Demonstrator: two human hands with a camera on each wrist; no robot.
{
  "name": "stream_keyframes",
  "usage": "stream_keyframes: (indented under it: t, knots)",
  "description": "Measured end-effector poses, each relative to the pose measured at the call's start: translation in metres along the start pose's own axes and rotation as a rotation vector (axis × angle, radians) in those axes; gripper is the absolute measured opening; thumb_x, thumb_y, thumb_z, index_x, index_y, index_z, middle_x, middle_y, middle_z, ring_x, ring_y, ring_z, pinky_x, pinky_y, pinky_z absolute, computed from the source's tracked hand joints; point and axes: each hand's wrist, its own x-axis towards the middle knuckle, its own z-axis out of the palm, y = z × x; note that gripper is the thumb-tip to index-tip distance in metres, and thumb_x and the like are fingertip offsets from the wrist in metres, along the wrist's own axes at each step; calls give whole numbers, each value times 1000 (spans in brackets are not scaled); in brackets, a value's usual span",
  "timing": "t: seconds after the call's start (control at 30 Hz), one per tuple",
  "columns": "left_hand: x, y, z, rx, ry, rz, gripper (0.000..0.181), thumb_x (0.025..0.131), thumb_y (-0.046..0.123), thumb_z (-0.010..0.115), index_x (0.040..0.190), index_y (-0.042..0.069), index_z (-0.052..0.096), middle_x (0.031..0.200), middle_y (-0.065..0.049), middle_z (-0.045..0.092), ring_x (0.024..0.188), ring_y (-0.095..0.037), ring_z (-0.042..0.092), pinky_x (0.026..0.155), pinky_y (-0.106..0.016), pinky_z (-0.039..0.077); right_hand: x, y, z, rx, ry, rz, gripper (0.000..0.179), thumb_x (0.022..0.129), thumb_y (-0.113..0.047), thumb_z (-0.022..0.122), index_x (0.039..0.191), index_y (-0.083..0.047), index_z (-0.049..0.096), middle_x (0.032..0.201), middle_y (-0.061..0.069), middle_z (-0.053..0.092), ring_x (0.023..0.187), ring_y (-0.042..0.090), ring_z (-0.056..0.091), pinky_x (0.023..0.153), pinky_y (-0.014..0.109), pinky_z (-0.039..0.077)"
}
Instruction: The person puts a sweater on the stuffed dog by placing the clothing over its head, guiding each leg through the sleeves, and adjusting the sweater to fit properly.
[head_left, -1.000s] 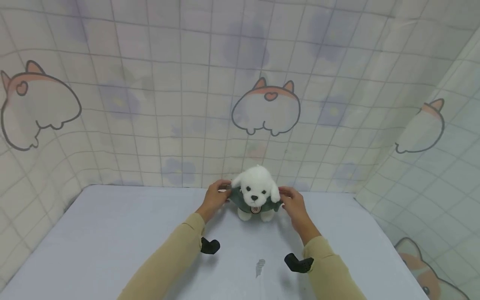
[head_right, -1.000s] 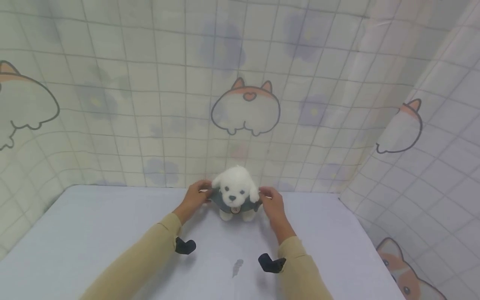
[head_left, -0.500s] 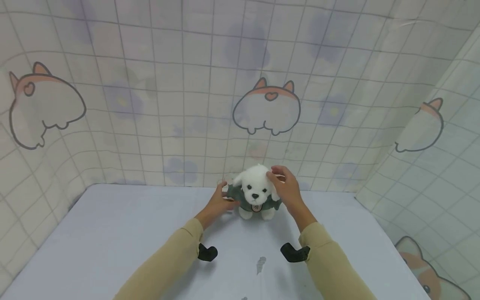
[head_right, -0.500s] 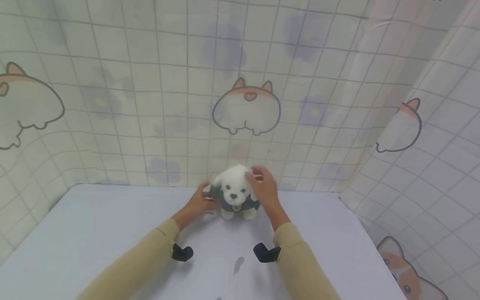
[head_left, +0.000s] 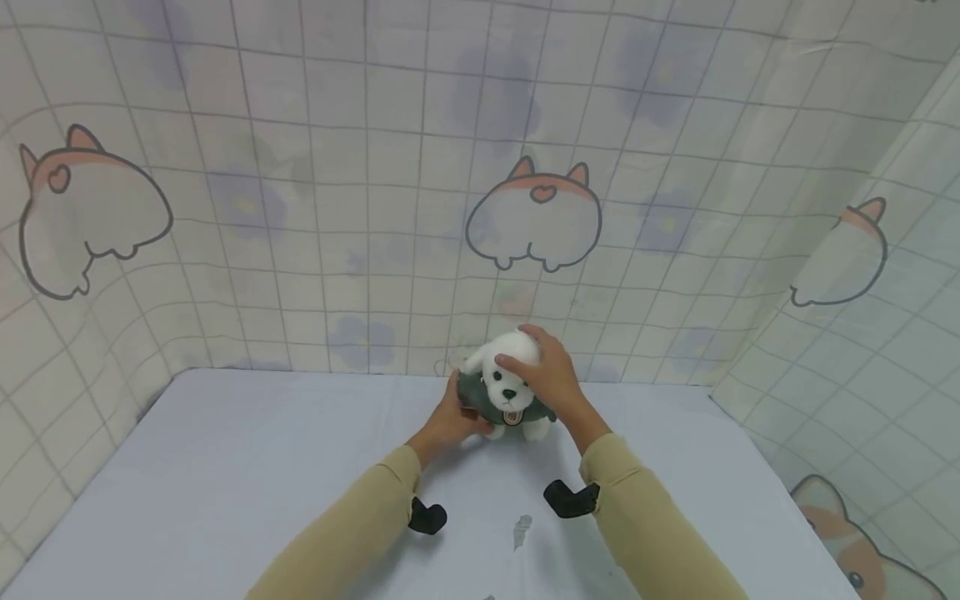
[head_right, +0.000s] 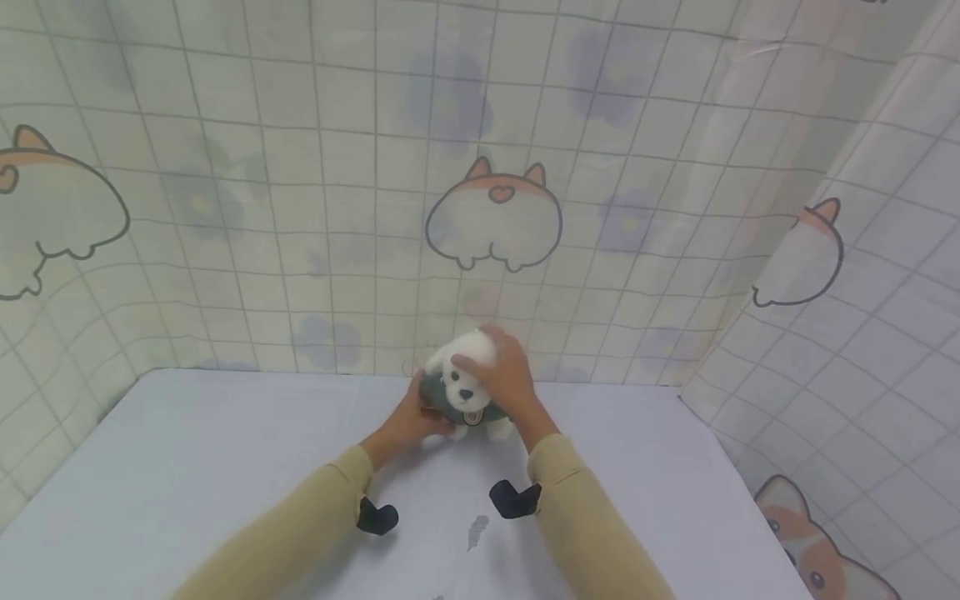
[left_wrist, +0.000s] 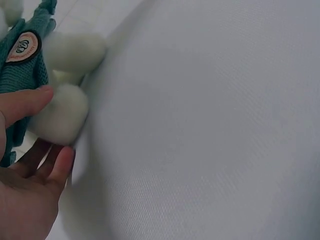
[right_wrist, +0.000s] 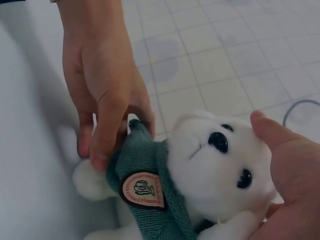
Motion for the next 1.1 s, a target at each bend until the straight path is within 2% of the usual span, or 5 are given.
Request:
stream_keyframes:
  t: [0.3, 0.53, 0.7, 0.93, 1.1]
  knots:
    - [2, 4, 16, 171, 91, -100, 116, 72, 15, 82, 155, 20, 2, 155, -17, 33, 144, -36, 30, 118, -55, 20, -1, -1, 1, 15, 12, 19, 72, 85, -43, 69, 146, -21, 39, 149, 10, 43, 132, 34, 45, 103, 56, 44]
    - [1, 7, 15, 193, 113, -119, 105, 77, 14, 72, 155, 18, 2, 145, -23, 45, 132, -38, 46, 112, -53, 34, -4, 3, -6, 98, 29, 83, 67, 87, -38, 69, 145, -24, 40, 147, 9, 45, 131, 35, 46, 103, 55, 44]
    - [0, 6, 8, 185, 126, -128, 107, 77, 11, 72, 156, 19, 0, 139, -22, 49, 127, -37, 49, 109, -53, 38, -6, 14, -17, 155, 1, 91, 65, 87, -39, 68, 145, -27, 41, 147, 7, 44, 130, 33, 46, 101, 55, 45]
    - [-1, 17, -2, 174, 155, -39, 102, 78, 5, 71, 155, 11, 5, 131, -18, 58, 121, -35, 54, 104, -50, 44, -8, 34, -35, 258, -35, 92, 61, 88, -44, 68, 143, -35, 42, 149, 5, 40, 133, 32, 44, 105, 54, 42]
    - [-2, 27, -5, 149, 192, 4, 96, 78, 0, 70, 155, 10, 11, 127, -19, 60, 115, -33, 58, 97, -47, 49, -11, 46, -43, 319, -59, 110, 64, 87, -47, 68, 143, -31, 42, 150, 5, 40, 137, 33, 40, 108, 55, 40]
